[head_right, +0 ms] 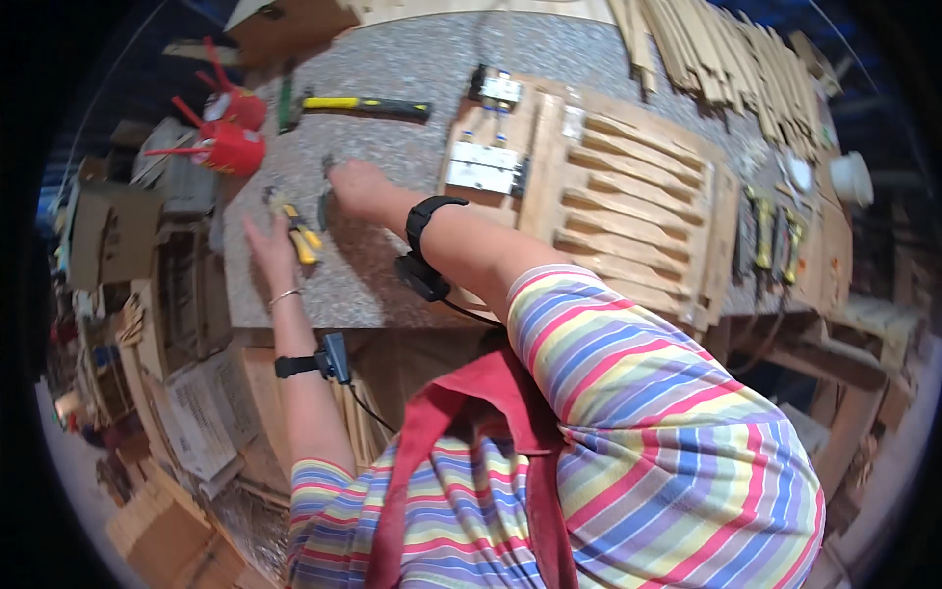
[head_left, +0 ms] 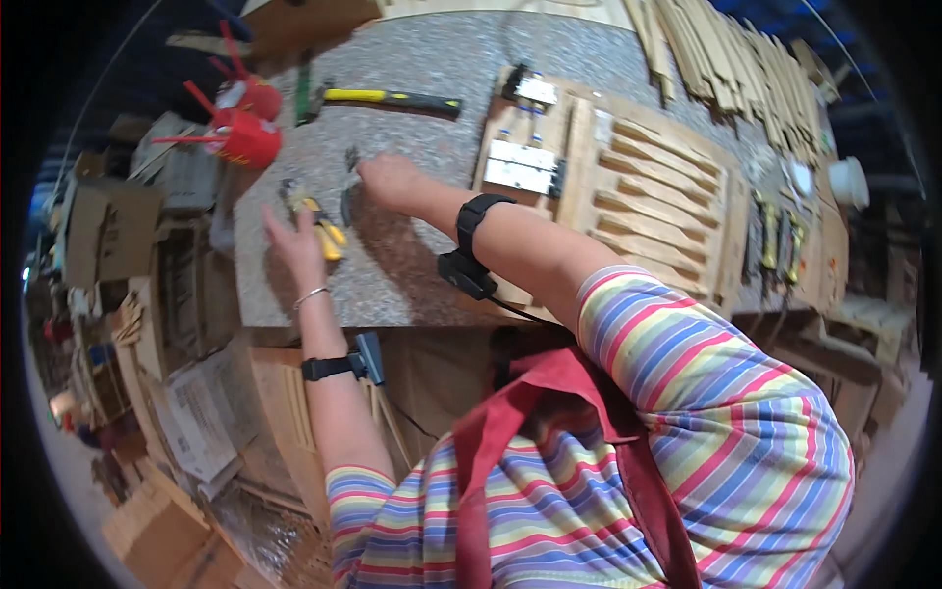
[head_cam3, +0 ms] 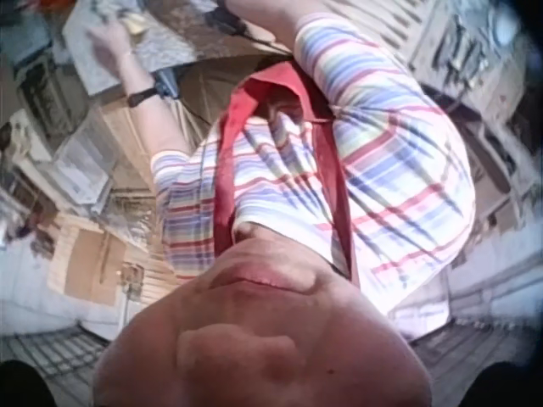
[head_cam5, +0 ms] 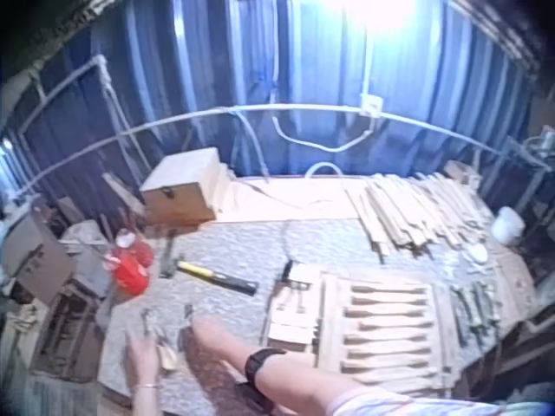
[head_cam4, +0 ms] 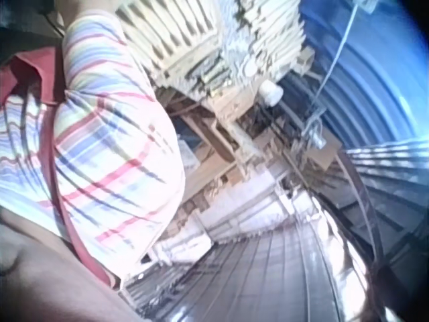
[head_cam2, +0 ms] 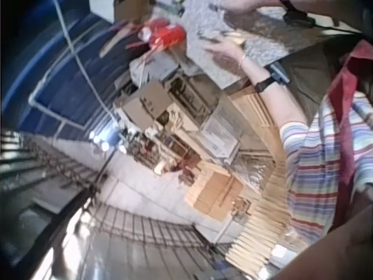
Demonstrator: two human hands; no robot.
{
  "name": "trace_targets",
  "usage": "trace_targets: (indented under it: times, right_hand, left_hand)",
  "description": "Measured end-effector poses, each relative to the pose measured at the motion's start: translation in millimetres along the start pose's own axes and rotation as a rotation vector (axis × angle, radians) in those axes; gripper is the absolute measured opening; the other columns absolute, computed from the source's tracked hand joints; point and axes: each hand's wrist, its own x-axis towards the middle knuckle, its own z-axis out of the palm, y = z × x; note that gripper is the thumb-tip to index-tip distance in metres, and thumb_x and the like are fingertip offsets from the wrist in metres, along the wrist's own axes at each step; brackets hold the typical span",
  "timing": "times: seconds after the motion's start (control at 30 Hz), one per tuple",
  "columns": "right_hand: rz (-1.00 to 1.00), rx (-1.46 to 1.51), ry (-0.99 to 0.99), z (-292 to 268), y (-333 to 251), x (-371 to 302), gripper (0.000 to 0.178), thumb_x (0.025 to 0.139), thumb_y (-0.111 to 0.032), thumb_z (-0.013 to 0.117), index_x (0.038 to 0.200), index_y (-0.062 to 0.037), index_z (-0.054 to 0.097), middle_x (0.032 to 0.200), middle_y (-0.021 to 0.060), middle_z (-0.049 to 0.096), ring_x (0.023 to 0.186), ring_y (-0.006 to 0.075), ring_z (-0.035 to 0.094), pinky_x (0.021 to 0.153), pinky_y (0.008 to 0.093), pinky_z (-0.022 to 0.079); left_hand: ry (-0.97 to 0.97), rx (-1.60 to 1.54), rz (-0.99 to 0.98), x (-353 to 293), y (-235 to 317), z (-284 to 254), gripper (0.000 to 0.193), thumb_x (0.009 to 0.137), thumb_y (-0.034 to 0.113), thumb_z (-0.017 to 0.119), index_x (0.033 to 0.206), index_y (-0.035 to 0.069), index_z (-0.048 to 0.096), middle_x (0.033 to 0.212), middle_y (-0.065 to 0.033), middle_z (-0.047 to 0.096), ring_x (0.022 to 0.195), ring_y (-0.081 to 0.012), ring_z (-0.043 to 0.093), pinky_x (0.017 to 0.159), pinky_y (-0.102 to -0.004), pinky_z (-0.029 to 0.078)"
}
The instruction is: Assembling a wooden slatted furniture component using a nail gun and manual adjustment.
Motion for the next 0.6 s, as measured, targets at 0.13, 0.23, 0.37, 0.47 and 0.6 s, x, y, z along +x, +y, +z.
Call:
trace_targets:
  times: [0.13, 0.23, 0.37, 0.47, 0.6]
  right_hand:
    - [0.220, 0.510, 0.012, -60, -5, -59, 0.049, 0.077, -0.014, 0.065, 0.119, 0.0045, 0.050, 0.084, 0.0207, 0.065, 0.076, 0.0310, 0.065, 0.066, 0.0405, 0.052]
    - [0.321, 0.918, -0.026, -119, 4, -147, 0.054, 0.079, -0.010, 0.063, 0.128, 0.0042, 0.045, 0.076, 0.0106, 0.061, 0.063, 0.0128, 0.060, 0.054, 0.0288, 0.049]
    - [0.421, 1.115, 0.031, -143, 19, -235, 0.061, 0.080, -0.012, 0.063, 0.135, 0.0024, 0.042, 0.090, 0.0050, 0.060, 0.077, 0.0084, 0.057, 0.062, 0.0249, 0.049]
    - [0.463, 1.417, 0.057, -140, 19, -271, 0.063, 0.080, -0.009, 0.058, 0.139, 0.0005, 0.038, 0.108, 0.0061, 0.056, 0.093, 0.0086, 0.054, 0.070, 0.0239, 0.048]
    - [0.490, 1.606, 0.073, -166, 34, -303, 0.068, 0.075, -0.003, 0.047, 0.141, -0.0003, 0.033, 0.122, 0.0103, 0.052, 0.100, 0.0159, 0.056, 0.087, 0.0294, 0.047]
  left_hand:
    - [-0.289, -0.325, -0.030, -24, 48, 18, 0.055, 0.093, 0.025, 0.058, 0.135, -0.002, 0.037, 0.105, -0.0119, 0.061, 0.087, -0.0203, 0.060, 0.070, -0.0310, 0.049]
    - [-0.982, -0.816, -0.483, -73, 143, 7, 0.032, 0.098, 0.029, 0.050, 0.118, 0.004, 0.049, 0.082, -0.0015, 0.060, 0.066, -0.0047, 0.053, 0.055, -0.0194, 0.042]
    - [-1.189, -0.981, -0.473, -123, 212, 5, 0.022, 0.099, 0.027, 0.048, 0.108, 0.008, 0.052, 0.074, 0.0014, 0.056, 0.061, -0.0037, 0.051, 0.052, -0.0192, 0.040]
    - [-1.205, -1.045, -0.390, -146, 253, 13, 0.019, 0.100, 0.022, 0.044, 0.101, 0.004, 0.052, 0.069, 0.0021, 0.052, 0.058, -0.0043, 0.047, 0.049, -0.0222, 0.038]
    - [-1.339, -1.001, -0.185, -157, 277, 39, 0.020, 0.100, 0.022, 0.046, 0.106, 0.003, 0.051, 0.074, 0.0027, 0.053, 0.058, -0.0021, 0.044, 0.051, -0.0184, 0.036]
